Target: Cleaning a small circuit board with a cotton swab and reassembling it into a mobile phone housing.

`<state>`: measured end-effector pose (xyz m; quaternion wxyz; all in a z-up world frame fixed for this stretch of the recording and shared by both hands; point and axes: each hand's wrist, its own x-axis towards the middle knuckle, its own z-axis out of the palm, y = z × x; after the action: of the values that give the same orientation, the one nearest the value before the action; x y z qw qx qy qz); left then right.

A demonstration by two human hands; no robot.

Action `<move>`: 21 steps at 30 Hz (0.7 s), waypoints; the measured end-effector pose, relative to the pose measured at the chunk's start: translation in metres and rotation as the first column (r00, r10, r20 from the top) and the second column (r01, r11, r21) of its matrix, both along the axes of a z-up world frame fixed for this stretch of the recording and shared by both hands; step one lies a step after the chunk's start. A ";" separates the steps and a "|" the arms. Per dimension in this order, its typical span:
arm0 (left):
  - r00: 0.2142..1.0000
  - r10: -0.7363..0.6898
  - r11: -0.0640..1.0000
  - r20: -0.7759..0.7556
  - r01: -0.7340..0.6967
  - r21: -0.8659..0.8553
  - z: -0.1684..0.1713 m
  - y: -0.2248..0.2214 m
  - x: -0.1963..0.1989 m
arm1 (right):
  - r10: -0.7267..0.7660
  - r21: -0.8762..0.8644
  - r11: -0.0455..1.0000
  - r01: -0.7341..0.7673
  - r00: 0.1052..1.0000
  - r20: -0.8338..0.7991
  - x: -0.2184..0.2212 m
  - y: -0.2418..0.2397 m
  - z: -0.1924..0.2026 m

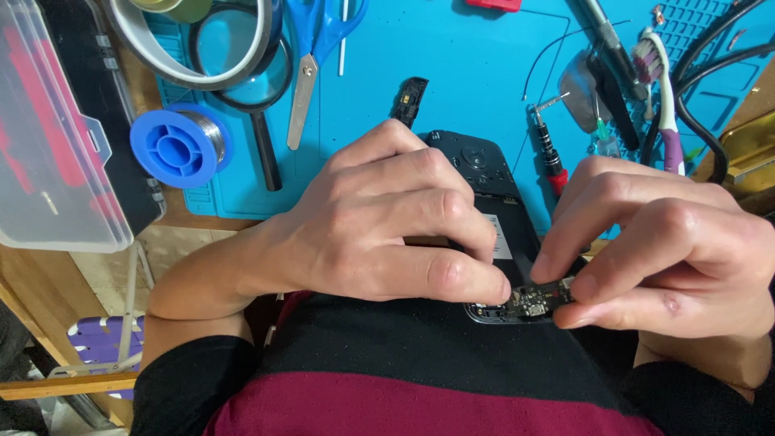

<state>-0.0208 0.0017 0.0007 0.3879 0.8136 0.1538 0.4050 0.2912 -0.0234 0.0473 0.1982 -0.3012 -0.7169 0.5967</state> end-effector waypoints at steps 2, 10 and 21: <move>1.000 -0.001 1.000 -0.001 0.001 0.003 0.001 0.001 0.000 | -0.002 -0.002 1.000 0.002 1.000 -0.009 -0.001 0.000 0.000; 1.000 0.016 0.999 0.014 -0.016 0.028 -0.002 0.000 0.002 | -0.083 -0.093 0.992 0.080 0.996 -0.029 -0.003 -0.011 0.000; 0.999 0.037 0.999 0.019 -0.038 0.035 -0.003 -0.002 0.001 | -0.291 -0.086 0.954 0.286 0.955 -0.052 -0.012 -0.030 0.002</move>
<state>-0.0201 0.0000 -0.0022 0.3670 0.8136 0.1582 0.4224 0.2789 -0.0529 0.0491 0.2943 -0.3908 -0.6349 0.5980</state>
